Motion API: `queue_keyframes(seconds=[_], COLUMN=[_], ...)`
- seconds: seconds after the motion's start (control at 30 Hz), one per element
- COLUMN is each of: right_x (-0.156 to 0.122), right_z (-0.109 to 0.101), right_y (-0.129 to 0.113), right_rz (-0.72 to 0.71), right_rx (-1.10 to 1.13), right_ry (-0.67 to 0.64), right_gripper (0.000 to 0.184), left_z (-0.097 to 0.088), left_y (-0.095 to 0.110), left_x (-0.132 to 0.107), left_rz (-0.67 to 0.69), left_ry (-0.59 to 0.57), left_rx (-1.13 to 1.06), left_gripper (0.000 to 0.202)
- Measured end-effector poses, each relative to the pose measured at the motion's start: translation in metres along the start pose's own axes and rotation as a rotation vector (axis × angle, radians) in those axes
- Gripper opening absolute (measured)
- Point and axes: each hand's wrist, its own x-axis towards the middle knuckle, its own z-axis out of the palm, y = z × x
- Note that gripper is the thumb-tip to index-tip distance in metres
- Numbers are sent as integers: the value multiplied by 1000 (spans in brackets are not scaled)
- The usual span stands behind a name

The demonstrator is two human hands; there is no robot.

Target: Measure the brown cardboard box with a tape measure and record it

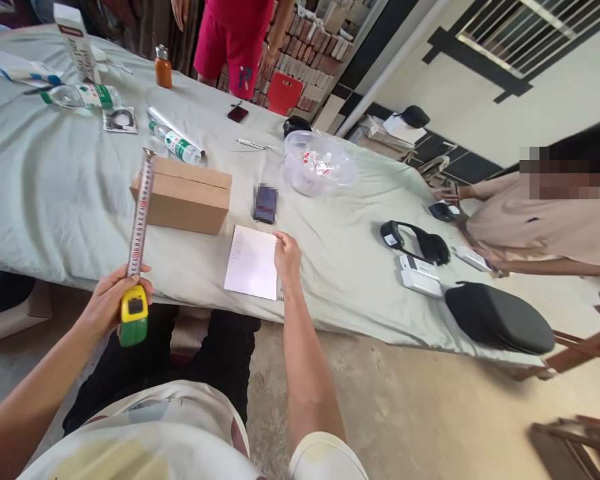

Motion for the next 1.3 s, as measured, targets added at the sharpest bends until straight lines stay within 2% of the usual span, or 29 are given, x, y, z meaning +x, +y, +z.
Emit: queue_keyframes(seconds=[0.13,0.23,0.4,0.53,0.63,0.73,0.8,0.9,0.97,1.03,1.13,1.3], right_x=[-35,-56,-65,-61,-61,-64,-68,-76,-81,-86,-91,-96], right_z=[-29,-33,-29,-40,-49,-43,-27,7,29,45,58,64], right_y=[55,78,87,94,97,85,66,31,9,-6,-15,-12], right_rz=[-7,-100,-167,-215,-176,-63,1,30,16,14,13,-15], right_rx=[-315,-440,-585,-629,-543,-257,42,369,419,399,418,372], right_ry=[-17,-85,-94,-98,25,281,361,282,188,165,154,59], right_gripper=[48,53,43,30,21,16,17,18,15,11,9,27], left_z=[-8,-6,4,5,3,4,6,9,10,11,11,11], left_y=[10,11,-2,-11,-12,-13,-13,-13,-13,-12,-10,-9], left_x=[22,49,88,96,95,96,96,97,97,96,95,95], left_rz=[67,161,228,205,195,196,202,208,208,205,195,190], left_ry=[-42,-81,-130,-156,-170,-168,-166,-172,-179,-182,-181,-178], left_rx=[-169,-322,-508,-573,-573,-542,-515,-481,-473,-475,-474,-465], left_gripper=[26,26,24,24,25,25,24,23,22,22,22,22])
